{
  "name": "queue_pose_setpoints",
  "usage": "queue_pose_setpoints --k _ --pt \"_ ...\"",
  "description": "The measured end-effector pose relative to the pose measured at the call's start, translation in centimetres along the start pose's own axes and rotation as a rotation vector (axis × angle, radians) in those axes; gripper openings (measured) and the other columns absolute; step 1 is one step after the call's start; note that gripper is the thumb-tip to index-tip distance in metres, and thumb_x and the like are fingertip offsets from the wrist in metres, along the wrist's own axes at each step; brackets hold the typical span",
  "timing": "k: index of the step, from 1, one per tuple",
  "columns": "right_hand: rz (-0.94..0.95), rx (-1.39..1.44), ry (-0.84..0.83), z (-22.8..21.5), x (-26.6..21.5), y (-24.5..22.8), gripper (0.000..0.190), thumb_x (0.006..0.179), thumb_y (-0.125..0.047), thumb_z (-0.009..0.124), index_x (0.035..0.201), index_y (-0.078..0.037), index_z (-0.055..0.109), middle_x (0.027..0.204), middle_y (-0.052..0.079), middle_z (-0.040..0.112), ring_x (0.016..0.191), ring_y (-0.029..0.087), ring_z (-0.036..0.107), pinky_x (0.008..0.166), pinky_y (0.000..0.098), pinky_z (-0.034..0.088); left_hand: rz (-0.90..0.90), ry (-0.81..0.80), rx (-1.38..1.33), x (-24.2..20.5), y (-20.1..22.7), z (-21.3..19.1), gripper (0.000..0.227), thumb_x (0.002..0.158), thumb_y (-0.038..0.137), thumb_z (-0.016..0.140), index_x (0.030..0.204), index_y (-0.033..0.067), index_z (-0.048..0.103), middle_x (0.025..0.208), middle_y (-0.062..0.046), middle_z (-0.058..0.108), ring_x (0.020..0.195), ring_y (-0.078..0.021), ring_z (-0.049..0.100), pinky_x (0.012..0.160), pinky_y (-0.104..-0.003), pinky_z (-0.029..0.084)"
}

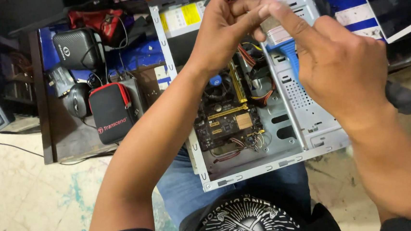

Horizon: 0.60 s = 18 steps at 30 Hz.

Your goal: The person cleans the interior of an open desktop computer case using a black air blower and a screwdriver. They direct the air blower at the motherboard and power supply to remove dust, occasionally using the screwdriver to point at or adjust components.

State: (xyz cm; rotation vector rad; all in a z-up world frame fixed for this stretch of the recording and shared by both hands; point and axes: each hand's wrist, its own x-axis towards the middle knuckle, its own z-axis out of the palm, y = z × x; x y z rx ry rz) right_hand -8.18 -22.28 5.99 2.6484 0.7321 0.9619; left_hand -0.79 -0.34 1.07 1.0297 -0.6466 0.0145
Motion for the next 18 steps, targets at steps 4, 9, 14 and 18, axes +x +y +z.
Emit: queue_pose_setpoints --k 4,9,14,18 --pt "-0.016 -0.023 -0.092 -0.3 0.4 0.9 0.059 0.121 -0.025 0.066 0.174 -0.051 0.059 0.078 -0.009 0.056 0.057 0.024 0.06 0.047 0.04 0.05 -0.003 0.024 0.009 0.0 -1.0 -0.6 0.03 0.1 0.007 0.074 0.116 0.0091 0.048 0.11 -0.015 0.077 0.073 -0.0228 0.071 0.068 -0.033 0.065" --pt "-0.102 -0.003 -0.33 -0.4 0.2 1.5 0.044 0.119 -0.04 0.055 0.159 -0.057 0.065 0.1 -0.022 0.075 0.075 0.019 0.077 0.051 0.0424 0.06 0.001 -0.109 0.258 -0.4 -0.6 0.4 0.027 0.084 -0.01 0.042 0.101 0.0099 0.05 0.101 -0.012 0.07 0.108 -0.0238 0.074 0.076 -0.029 0.061" --pt "-0.145 0.034 -0.802 -2.9 2.9 -0.1 0.054 0.104 -0.038 0.039 0.152 -0.062 0.047 0.111 -0.019 0.073 0.085 0.026 0.08 0.063 0.0481 0.066 0.036 -0.272 0.393 -0.5 0.6 0.5 0.021 0.085 -0.006 0.044 0.096 0.0091 0.053 0.094 -0.006 0.068 0.089 -0.0136 0.068 0.075 -0.025 0.054" --pt "-0.209 -0.082 -1.491 -5.9 7.0 -3.6 0.062 0.101 -0.038 0.026 0.147 -0.08 0.021 0.129 -0.015 0.07 0.105 0.028 0.078 0.086 0.0427 0.063 0.044 -0.191 0.55 -0.6 0.5 0.0 0.02 0.089 0.001 0.046 0.097 0.016 0.055 0.09 -0.003 0.072 0.085 -0.0099 0.066 0.069 -0.026 0.049"
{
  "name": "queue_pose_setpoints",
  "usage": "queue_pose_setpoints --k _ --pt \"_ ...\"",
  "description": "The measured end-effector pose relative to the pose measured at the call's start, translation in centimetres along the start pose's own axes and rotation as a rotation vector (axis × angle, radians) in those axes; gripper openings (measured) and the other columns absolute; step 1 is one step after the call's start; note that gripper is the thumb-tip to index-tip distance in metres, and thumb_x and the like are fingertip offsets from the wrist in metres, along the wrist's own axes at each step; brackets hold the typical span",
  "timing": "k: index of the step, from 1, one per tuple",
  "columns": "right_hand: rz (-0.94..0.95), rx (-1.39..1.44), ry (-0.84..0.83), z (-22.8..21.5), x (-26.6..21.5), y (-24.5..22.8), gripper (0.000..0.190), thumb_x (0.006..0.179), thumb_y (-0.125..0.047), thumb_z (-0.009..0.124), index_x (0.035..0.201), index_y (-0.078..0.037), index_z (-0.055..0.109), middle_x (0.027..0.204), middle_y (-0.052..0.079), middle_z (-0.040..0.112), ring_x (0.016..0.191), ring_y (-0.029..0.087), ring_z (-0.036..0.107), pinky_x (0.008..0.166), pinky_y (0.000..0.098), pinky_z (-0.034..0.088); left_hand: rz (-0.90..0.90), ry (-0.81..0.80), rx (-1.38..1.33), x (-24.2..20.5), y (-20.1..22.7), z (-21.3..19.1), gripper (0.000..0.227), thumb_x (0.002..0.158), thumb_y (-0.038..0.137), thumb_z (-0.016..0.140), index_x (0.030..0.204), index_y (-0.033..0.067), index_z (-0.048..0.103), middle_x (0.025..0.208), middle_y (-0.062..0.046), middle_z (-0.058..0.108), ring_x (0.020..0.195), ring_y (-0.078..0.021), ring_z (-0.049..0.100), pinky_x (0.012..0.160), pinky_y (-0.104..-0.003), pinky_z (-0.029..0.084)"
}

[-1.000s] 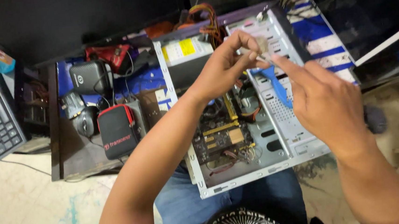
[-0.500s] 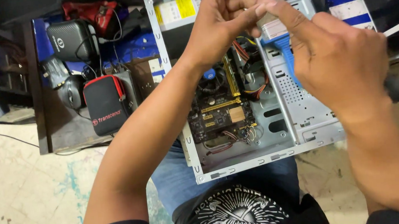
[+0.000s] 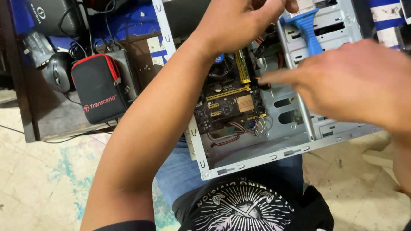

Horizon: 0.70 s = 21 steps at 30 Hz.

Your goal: The person cleans the interior of an open desktop computer case using a black air blower and a screwdriver. They direct the air blower at the motherboard and power supply to remove dust, occasionally using the screwdriver to point at or adjust components.

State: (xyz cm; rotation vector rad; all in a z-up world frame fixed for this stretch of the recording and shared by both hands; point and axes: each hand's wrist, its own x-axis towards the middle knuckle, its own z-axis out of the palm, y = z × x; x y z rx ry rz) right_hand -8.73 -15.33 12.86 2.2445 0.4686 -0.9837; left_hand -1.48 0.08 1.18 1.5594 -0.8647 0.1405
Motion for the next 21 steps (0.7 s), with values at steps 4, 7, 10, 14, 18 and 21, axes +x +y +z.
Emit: queue_pose_setpoints --k 4,7,10,14,18,21 --pt "-0.073 0.025 -0.106 -1.7 0.1 -2.7 0.081 0.092 -0.021 0.039 0.15 -0.075 0.026 0.125 -0.009 0.074 0.103 0.024 0.074 0.075 0.0346 0.054 0.072 -0.064 0.056 -0.2 0.6 -0.3 0.019 0.091 -0.001 0.045 0.095 0.0152 0.053 0.085 -0.001 0.067 0.072 -0.0075 0.052 0.064 -0.024 0.041" --pt "-0.138 -0.045 -0.089 -0.6 1.6 -4.5 0.079 0.097 -0.013 0.043 0.148 -0.071 0.033 0.122 -0.004 0.074 0.114 0.029 0.072 0.086 0.0415 0.062 0.093 -0.129 0.048 -0.5 0.7 -0.4 0.022 0.084 -0.001 0.045 0.097 0.0133 0.055 0.078 0.0 0.057 0.069 -0.0082 0.05 0.067 -0.025 0.042" --pt "-0.264 -0.198 0.021 2.2 4.2 -6.2 0.036 0.099 -0.01 0.046 0.099 -0.018 0.081 0.099 -0.001 0.079 0.096 0.028 0.074 0.067 0.0429 0.061 0.065 -0.153 0.013 -0.8 0.2 -0.2 0.023 0.086 -0.003 0.046 0.1 0.0132 0.056 0.078 0.0 0.051 0.068 -0.0096 0.044 0.064 -0.027 0.039" --pt "-0.279 -0.247 -0.006 4.4 7.0 -8.1 0.037 0.102 -0.017 0.044 0.122 -0.024 0.075 0.127 0.003 0.072 0.126 0.034 0.063 0.087 0.04 0.059 0.124 -0.223 0.027 -0.9 0.6 -0.5 0.011 0.097 0.005 0.051 0.103 0.0129 0.057 0.083 0.0 0.053 0.072 -0.0105 0.047 0.066 -0.028 0.04" --pt "-0.215 -0.249 -0.128 3.3 7.7 -8.7 0.047 0.105 -0.014 0.039 0.14 -0.034 0.062 0.147 0.0 0.06 0.136 0.028 0.059 0.1 0.0389 0.057 0.08 -0.273 0.014 -0.9 1.4 -0.3 0.019 0.107 0.032 0.068 0.099 0.0162 0.061 0.081 0.006 0.061 0.073 -0.0049 0.056 0.066 -0.022 0.045" --pt "-0.186 -0.278 -0.187 2.5 7.6 -8.6 0.045 0.104 -0.013 0.048 0.141 -0.034 0.061 0.146 -0.003 0.062 0.134 0.027 0.062 0.096 0.0378 0.058 0.145 -0.287 0.011 -0.8 1.4 -0.2 0.018 0.107 0.033 0.066 0.103 0.0159 0.064 0.084 0.004 0.061 0.073 -0.0061 0.054 0.065 -0.022 0.044"
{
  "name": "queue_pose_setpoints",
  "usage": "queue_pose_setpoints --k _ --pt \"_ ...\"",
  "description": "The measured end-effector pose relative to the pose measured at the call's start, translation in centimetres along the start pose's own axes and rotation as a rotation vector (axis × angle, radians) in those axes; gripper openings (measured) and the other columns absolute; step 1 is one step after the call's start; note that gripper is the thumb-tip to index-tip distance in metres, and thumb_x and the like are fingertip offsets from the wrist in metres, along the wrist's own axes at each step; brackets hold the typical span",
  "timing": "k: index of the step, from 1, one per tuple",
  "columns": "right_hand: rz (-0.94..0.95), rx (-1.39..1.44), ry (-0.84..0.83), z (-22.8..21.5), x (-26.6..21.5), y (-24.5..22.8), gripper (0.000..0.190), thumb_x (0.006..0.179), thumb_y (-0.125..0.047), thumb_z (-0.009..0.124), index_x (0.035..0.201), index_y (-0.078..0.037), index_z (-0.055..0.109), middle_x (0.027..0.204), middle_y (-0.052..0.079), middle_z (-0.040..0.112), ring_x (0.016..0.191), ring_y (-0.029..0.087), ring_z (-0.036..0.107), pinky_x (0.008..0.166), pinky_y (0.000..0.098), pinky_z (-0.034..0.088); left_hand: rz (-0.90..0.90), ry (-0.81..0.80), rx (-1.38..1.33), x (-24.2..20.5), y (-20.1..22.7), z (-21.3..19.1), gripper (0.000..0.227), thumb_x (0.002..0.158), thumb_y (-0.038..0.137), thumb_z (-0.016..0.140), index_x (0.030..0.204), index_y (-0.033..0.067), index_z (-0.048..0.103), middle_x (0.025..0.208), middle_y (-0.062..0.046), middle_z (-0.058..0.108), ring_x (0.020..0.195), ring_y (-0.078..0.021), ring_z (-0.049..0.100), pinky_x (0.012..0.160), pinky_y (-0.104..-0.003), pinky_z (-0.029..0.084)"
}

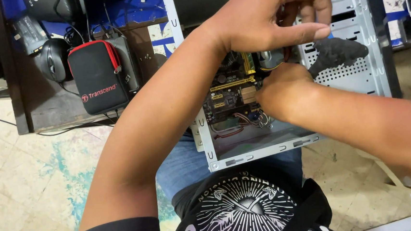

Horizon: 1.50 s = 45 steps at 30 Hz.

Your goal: The person cleans the interior of an open desktop computer case using a black air blower and a screwdriver. They direct the air blower at the motherboard and power supply to remove dust, occasionally using the screwdriver to point at or adjust components.

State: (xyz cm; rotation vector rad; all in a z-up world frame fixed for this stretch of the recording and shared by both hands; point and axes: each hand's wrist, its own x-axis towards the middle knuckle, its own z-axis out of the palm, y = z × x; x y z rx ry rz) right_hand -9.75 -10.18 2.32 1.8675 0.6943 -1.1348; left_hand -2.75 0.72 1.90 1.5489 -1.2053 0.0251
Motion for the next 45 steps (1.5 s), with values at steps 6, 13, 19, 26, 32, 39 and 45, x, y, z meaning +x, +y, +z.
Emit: queue_pose_setpoints --k 6,13,19,26,32,39,45 --pt "0.005 -0.009 -0.026 0.4 0.8 0.2 0.048 0.105 -0.012 0.044 0.147 -0.034 0.053 0.152 0.001 0.057 0.138 0.028 0.058 0.098 0.0384 0.057 0.049 -0.065 -0.026 0.3 -0.5 0.0 0.033 0.083 0.003 0.054 0.111 0.0106 0.07 0.095 0.0 0.075 0.086 -0.007 0.068 0.067 -0.023 0.045" --pt "-0.013 -0.029 -0.027 0.2 0.5 -0.2 0.043 0.102 -0.01 0.053 0.141 -0.023 0.062 0.148 0.006 0.061 0.134 0.031 0.061 0.094 0.039 0.057 0.02 -0.174 -0.105 0.4 -1.4 0.4 0.026 0.082 0.008 0.065 0.107 0.0074 0.071 0.092 -0.002 0.08 0.077 -0.0046 0.069 0.062 -0.019 0.052" --pt "-0.031 -0.098 -0.023 0.3 0.3 -0.8 0.042 0.098 -0.013 0.06 0.139 -0.022 0.065 0.142 0.005 0.066 0.13 0.034 0.064 0.088 0.05 0.06 -0.152 -0.304 -0.129 0.5 -0.6 0.8 0.031 0.09 0.04 0.088 0.103 0.0156 0.075 0.096 0.001 0.079 0.085 -0.0064 0.073 0.068 -0.022 0.054" --pt "-0.077 -0.096 0.049 1.2 1.0 -1.4 0.037 0.1 -0.014 0.058 0.136 -0.016 0.067 0.142 0.008 0.064 0.125 0.034 0.066 0.089 0.0458 0.06 -0.177 -0.408 -0.234 0.9 -0.5 1.8 0.025 0.09 0.034 0.088 0.097 0.0144 0.075 0.093 0.004 0.08 0.088 -0.0054 0.073 0.076 -0.022 0.055" --pt "-0.093 -0.087 0.092 1.9 1.8 -1.6 0.034 0.097 -0.007 0.059 0.129 -0.014 0.07 0.134 0.01 0.068 0.118 0.031 0.069 0.087 0.0438 0.06 -0.263 -0.443 -0.259 0.9 -0.3 2.2 0.024 0.094 0.031 0.086 0.086 0.0152 0.071 0.078 0.004 0.073 0.064 -0.0046 0.064 0.058 -0.02 0.052" --pt "-0.101 -0.034 0.157 2.5 2.1 -1.3 0.036 0.091 -0.001 0.063 0.124 -0.013 0.07 0.13 0.009 0.069 0.109 0.031 0.071 0.078 0.0436 0.06 -0.293 -0.44 -0.284 0.9 0.0 2.3 0.013 0.093 0.027 0.082 0.094 0.0151 0.076 0.093 0.005 0.081 0.077 -0.0029 0.071 0.058 -0.02 0.063" --pt "-0.364 0.156 0.811 6.2 -4.0 -0.2 0.034 0.088 -0.006 0.057 0.122 -0.003 0.06 0.138 0.024 0.056 0.116 0.035 0.063 0.083 0.0502 0.06 -0.287 -0.395 -0.23 0.8 -0.3 1.7 0.011 0.096 0.023 0.083 0.094 0.0141 0.077 0.087 0.005 0.079 0.066 -0.0038 0.066 0.057 -0.019 0.059"
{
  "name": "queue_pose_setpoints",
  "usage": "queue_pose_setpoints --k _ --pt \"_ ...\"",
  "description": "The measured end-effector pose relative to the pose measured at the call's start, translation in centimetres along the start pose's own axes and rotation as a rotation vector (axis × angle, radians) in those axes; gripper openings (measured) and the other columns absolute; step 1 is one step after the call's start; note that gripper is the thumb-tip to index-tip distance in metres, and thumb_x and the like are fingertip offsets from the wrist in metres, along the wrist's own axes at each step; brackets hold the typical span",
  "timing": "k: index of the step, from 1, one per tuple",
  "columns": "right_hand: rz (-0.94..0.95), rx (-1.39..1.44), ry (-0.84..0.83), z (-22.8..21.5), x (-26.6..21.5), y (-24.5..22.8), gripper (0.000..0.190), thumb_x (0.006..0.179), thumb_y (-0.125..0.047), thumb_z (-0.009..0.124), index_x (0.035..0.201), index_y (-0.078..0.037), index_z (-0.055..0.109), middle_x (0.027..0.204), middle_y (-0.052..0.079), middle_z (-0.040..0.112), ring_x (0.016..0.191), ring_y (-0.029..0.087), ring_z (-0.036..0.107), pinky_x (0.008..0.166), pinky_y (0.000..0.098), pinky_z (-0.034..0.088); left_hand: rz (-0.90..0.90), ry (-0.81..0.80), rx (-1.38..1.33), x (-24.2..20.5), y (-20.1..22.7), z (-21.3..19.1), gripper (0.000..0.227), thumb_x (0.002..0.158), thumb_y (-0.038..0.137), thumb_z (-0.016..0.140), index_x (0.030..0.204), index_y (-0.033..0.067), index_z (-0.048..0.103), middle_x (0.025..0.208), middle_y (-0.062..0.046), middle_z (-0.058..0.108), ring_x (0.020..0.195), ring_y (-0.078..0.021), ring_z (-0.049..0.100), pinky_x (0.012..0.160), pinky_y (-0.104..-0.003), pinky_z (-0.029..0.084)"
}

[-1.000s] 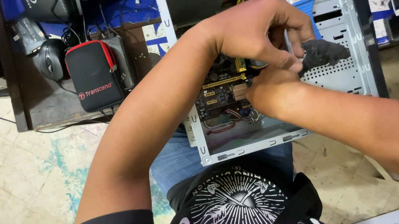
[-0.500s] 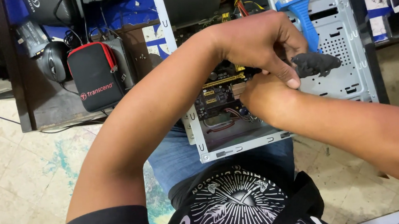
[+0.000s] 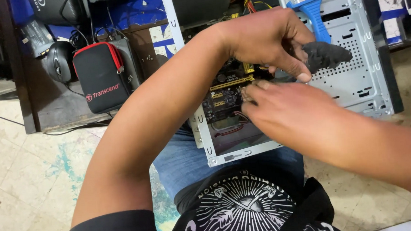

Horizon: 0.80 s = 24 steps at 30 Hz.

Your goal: The person cleans the interior of an open desktop computer case using a black air blower and a screwdriver. They direct the air blower at the motherboard and power supply to remove dust, occasionally using the screwdriver to point at or adjust components.

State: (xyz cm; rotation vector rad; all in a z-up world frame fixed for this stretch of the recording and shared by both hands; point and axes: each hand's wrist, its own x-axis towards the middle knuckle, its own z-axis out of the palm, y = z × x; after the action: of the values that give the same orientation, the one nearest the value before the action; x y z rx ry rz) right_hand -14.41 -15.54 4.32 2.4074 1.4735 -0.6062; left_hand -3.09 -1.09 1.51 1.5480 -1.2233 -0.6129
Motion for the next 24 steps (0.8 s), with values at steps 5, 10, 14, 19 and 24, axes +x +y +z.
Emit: queue_pose_setpoints --k 5,10,14,19,24 --pt "0.215 0.363 0.179 -1.3 -9.0 2.9 0.051 0.078 -0.015 0.059 0.123 -0.038 0.07 0.088 -0.007 0.065 0.059 0.025 0.058 0.05 0.0476 0.046 -0.034 -0.025 -0.011 0.0 0.0 0.1 0.013 0.095 0.027 0.084 0.094 0.0159 0.077 0.082 0.007 0.076 0.062 -0.0034 0.061 0.055 -0.019 0.055" --pt "0.394 -0.054 0.841 15.9 -12.2 13.7 0.044 0.123 -0.008 0.039 0.157 0.021 0.04 0.15 0.038 0.048 0.137 0.046 0.049 0.125 0.0532 0.037 -0.051 -0.064 -0.022 0.2 0.3 0.5 0.014 0.091 0.024 0.087 0.093 0.0144 0.078 0.085 0.005 0.077 0.068 -0.0052 0.065 0.058 -0.019 0.058" --pt "0.247 0.712 0.844 4.1 -9.1 5.9 0.094 0.079 -0.004 0.079 0.157 0.007 0.028 0.133 0.026 0.045 0.12 0.036 0.049 0.102 0.0425 0.045 -0.11 -0.077 -0.011 0.4 0.5 0.8 0.015 0.089 0.027 0.087 0.097 0.0172 0.08 0.08 0.006 0.075 0.065 -0.0043 0.064 0.058 -0.019 0.055" --pt "0.528 0.887 0.619 2.3 -6.5 4.0 0.078 0.075 -0.019 0.085 0.146 -0.011 0.055 0.135 0.007 0.064 0.121 0.021 0.06 0.104 0.0352 0.043 -0.195 -0.079 0.02 0.6 0.1 1.0 0.018 0.085 0.029 0.089 0.096 0.016 0.082 0.08 0.005 0.078 0.061 -0.0048 0.065 0.059 -0.022 0.054" --pt "0.341 0.961 0.812 3.8 -5.8 4.4 0.066 0.085 -0.01 0.082 0.145 -0.002 0.055 0.133 0.012 0.059 0.12 0.022 0.06 0.108 0.0329 0.048 -0.297 -0.103 0.036 0.9 -0.1 0.8 0.016 0.084 0.027 0.089 0.096 0.0178 0.084 0.075 0.008 0.077 0.06 -0.0026 0.066 0.054 -0.019 0.053"
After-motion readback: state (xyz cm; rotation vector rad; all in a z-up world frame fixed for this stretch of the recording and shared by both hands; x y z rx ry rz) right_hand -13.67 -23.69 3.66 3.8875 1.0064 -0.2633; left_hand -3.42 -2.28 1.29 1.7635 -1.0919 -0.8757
